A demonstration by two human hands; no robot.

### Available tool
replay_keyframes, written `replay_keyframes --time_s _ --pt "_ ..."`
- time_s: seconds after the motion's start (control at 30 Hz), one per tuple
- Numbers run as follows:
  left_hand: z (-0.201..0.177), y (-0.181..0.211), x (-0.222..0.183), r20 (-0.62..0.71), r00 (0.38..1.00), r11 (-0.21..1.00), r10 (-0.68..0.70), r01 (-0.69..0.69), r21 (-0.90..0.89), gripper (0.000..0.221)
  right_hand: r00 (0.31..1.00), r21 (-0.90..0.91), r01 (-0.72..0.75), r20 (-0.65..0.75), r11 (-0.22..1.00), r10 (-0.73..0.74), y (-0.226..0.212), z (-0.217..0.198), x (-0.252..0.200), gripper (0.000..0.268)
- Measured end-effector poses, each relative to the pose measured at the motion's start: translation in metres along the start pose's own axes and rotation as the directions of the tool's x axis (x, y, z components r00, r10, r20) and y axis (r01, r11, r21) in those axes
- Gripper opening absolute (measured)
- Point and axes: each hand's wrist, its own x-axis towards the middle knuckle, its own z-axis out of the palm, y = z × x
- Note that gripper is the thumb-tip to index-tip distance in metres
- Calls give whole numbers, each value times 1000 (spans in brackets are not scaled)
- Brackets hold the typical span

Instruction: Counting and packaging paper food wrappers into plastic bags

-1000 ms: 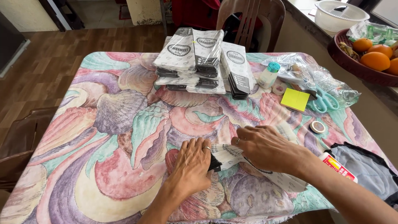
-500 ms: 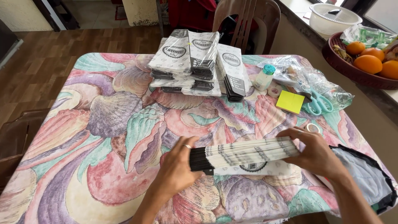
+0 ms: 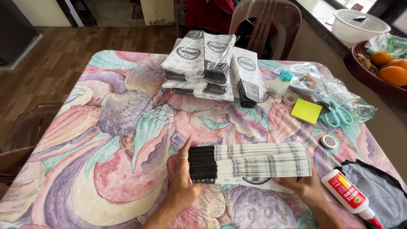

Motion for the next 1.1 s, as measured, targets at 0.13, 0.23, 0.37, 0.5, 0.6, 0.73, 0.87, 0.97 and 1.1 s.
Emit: replay_keyframes --time_s 0.13,0.23,0.37,0.5,0.6,0.73,0.87,0.97,1.1 --pt "-2 -12 -1 28 998 992 59 -62 107 110 962 240 210 122 948 -244 50 -14 11 75" --pt "-1 5 -4 -5 997 969 -75 74 236 90 916 -7 402 13 916 -401 39 -10 7 52" --pt "-3 -29 -5 44 998 950 -32 17 312 70 933 -99 358 -15 929 -361 62 -17 10 37" --pt "-10 -21 2 75 996 915 52 -78 397 63 937 -154 319 -100 935 -336 51 -16 13 43" --pt "-21 8 -4 87 995 893 -50 6 450 63 924 -175 337 -129 925 -361 38 -25 8 41" --pt "-47 56 -10 93 959 943 -269 242 229 74 978 22 191 -95 981 -188 -7 -18 -5 46" --pt "-79 46 -21 25 970 967 -242 239 82 74 868 337 330 260 882 -424 23 -16 16 30" --pt "-98 43 -28 -59 962 948 -266 250 -195 68 945 301 135 246 944 -214 7 17 10 23" --pt "-133 42 -37 -175 897 886 -406 339 -317 70 938 385 -72 339 920 -68 -20 64 14 32"
